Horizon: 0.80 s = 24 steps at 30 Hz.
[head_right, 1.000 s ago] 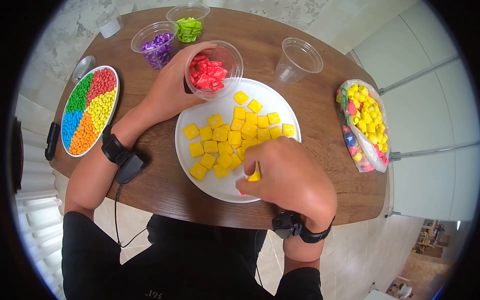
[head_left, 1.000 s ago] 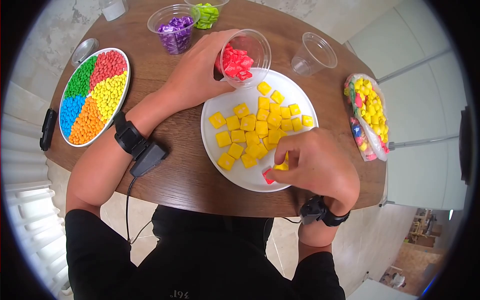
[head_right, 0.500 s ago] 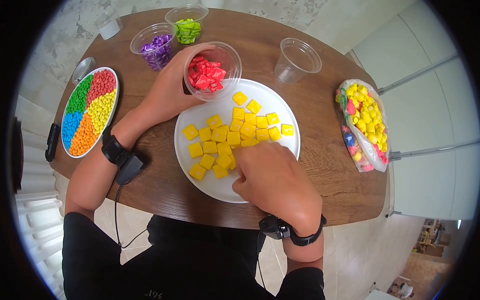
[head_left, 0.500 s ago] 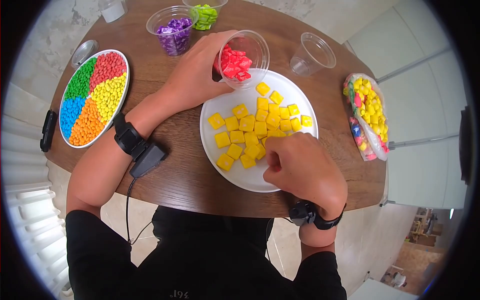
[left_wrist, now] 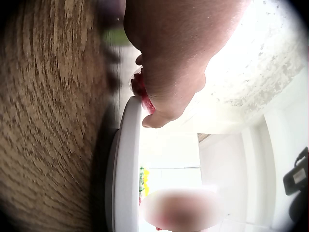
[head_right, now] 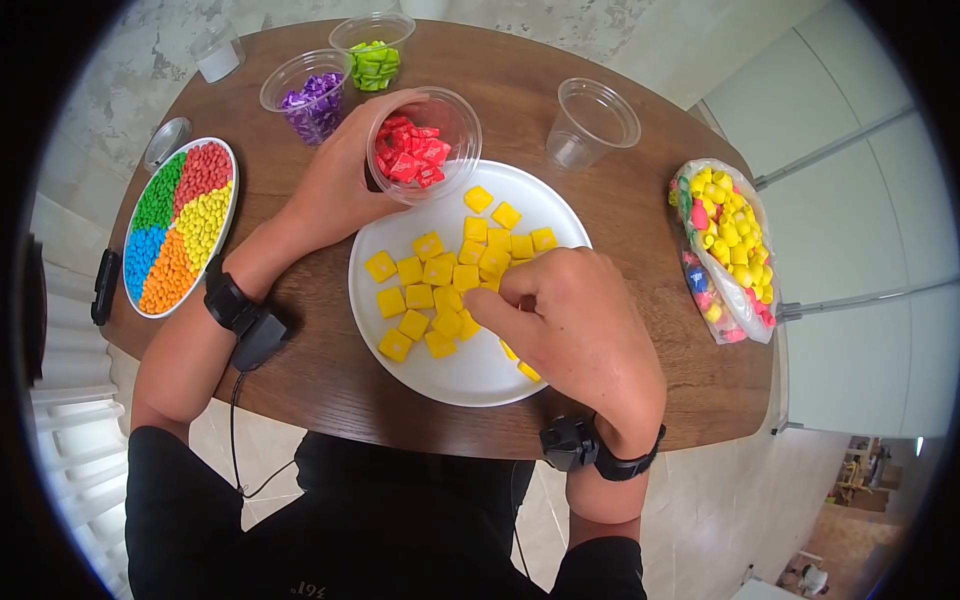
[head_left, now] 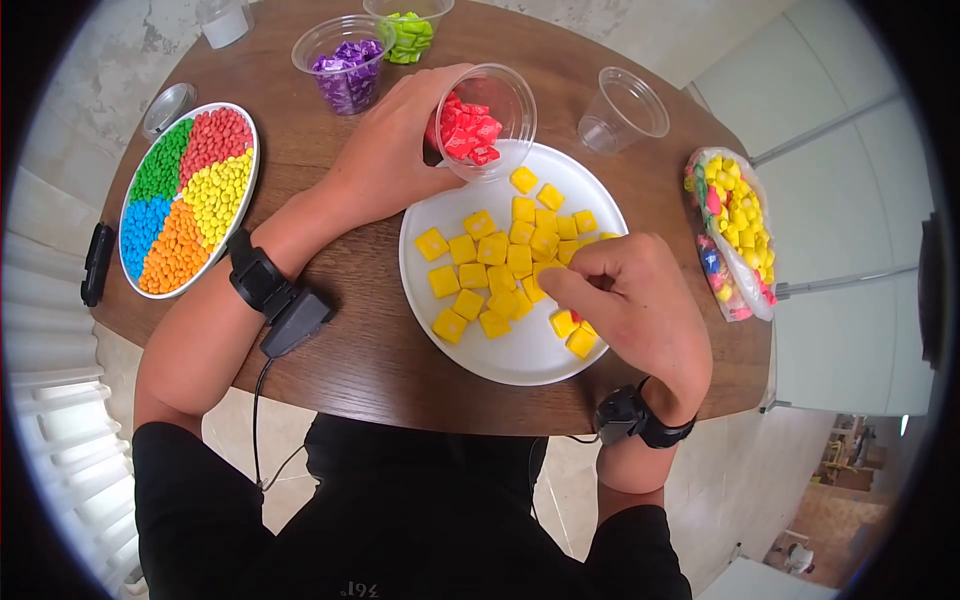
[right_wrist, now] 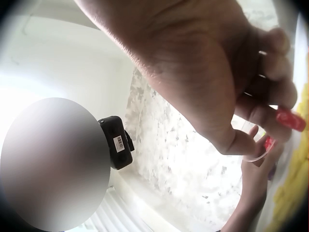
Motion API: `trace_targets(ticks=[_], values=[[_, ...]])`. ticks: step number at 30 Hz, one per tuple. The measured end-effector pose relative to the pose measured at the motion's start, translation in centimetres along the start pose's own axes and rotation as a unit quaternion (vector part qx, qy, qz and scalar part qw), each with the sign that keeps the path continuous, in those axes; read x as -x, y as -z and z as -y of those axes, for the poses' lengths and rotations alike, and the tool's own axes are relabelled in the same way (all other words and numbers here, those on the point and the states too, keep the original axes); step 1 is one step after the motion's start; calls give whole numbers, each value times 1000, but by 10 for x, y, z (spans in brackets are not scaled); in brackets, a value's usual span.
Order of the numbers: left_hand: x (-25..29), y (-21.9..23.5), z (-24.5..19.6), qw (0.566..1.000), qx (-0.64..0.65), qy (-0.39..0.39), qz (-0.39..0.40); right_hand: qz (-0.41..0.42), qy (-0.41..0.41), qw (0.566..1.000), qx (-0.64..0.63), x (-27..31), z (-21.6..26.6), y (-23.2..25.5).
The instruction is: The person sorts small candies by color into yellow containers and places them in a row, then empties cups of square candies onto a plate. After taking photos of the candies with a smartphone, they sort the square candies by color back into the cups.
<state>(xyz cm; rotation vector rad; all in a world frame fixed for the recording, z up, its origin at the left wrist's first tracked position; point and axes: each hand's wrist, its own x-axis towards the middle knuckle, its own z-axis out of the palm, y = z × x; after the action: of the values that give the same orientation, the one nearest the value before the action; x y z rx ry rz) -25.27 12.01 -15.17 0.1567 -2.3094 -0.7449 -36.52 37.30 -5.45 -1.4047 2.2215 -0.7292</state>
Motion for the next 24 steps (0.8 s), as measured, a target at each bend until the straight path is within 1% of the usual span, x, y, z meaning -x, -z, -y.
trace_targets(ticks=[2, 3, 5, 6, 8, 9, 10, 11, 12, 13, 16, 18, 19, 21, 24], values=[[0, 0, 0, 1000, -2, -2, -2, 35, -34, 999, 4, 0, 5, 0], [0, 0, -1, 1000, -1, 1, 1, 35, -34, 999, 5, 0, 4, 0], [0, 1, -1, 1000, -1, 5, 4, 37, 10, 996, 86, 0, -1, -2], [0, 1, 0, 1000, -3, 4, 2, 37, 11, 996, 86, -1, 0, -2], [0, 0, 0, 1000, -4, 3, 1, 38, -52, 998, 8, -3, 3, -2], [0, 1, 0, 1000, -3, 1, 1, 38, -52, 998, 8, -5, 1, -4], [0, 1, 0, 1000, -3, 0, 2, -49, 37, 995, -77, -9, -3, -8], [0, 0, 0, 1000, -3, 0, 2, -136, 124, 970, -161, -11, -4, -11], [0, -1, 0, 1000, 0, -2, -1, -136, 124, 970, -161, -11, 0, -13], [1, 0, 1, 1000, 1, -5, -4, -161, 142, 958, -192, -10, 6, -16], [1, 0, 0, 1000, 7, 14, 7, -181, 132, 954, -199, -9, 10, -19], [1, -1, 2, 1000, 3, 9, 5, -187, 88, 955, -213, -10, 9, -18], [1, -1, 3, 1000, -3, 4, 1, -187, 87, 955, -211, -11, 6, -16], [1, 0, 0, 1000, 0, 7, 1, -155, 94, 971, -158, -12, 0, -15], [1, 0, -1, 1000, 1, 6, -1, -157, 95, 968, -171, -12, 0, -17]])
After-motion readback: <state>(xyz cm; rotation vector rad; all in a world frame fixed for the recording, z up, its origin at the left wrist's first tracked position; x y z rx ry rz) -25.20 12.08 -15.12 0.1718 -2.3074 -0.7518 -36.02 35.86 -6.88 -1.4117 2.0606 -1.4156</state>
